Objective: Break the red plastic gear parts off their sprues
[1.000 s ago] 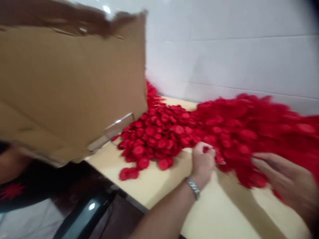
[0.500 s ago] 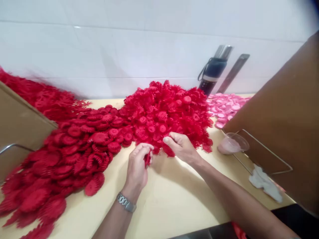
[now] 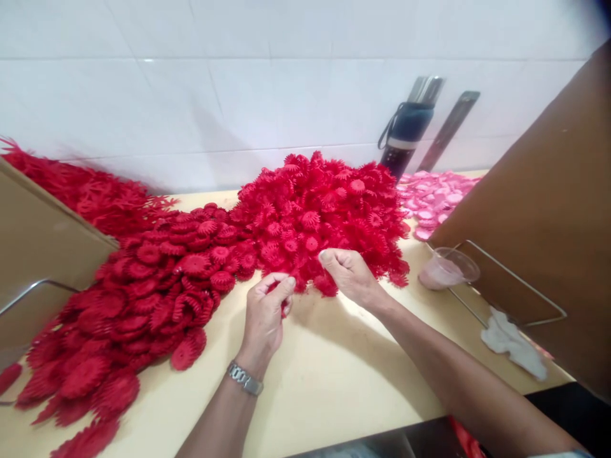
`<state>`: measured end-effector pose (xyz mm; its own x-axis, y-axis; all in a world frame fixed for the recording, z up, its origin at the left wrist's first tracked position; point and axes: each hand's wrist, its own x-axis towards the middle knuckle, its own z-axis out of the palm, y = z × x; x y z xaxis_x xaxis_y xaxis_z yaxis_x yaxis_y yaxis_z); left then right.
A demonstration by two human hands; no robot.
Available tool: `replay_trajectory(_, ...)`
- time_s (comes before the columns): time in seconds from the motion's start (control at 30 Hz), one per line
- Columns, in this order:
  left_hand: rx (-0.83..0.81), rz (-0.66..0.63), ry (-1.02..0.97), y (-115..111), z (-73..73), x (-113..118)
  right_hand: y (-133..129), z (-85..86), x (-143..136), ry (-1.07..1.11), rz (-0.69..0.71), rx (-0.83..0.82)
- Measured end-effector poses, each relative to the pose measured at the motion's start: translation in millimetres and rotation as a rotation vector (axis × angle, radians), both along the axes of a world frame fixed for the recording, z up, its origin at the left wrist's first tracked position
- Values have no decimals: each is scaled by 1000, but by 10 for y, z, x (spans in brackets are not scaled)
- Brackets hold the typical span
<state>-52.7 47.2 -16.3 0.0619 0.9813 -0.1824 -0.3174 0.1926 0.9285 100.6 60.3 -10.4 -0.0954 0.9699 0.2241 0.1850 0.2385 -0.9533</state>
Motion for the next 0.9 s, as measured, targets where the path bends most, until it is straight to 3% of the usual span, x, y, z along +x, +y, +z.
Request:
replay_trajectory(0.27,132,48,115,-18,-57,7,51,40,29,52,58,-91)
replay_trajectory(0.57,-39,-66,-14,-10,-38,26,16,60,-52,206,134,-325)
replay_trajectory(0.7,-30,-29,5,-10,-68,29,-17,30,-68,246,178,-359)
replay_trajectory(0.8,16,2,48,-14,-87,25,-22,49,-61,181,177,-328)
replay_trajectory(0.9,83,55,121,-16,-100,25,50,140,24,-82,15,-167)
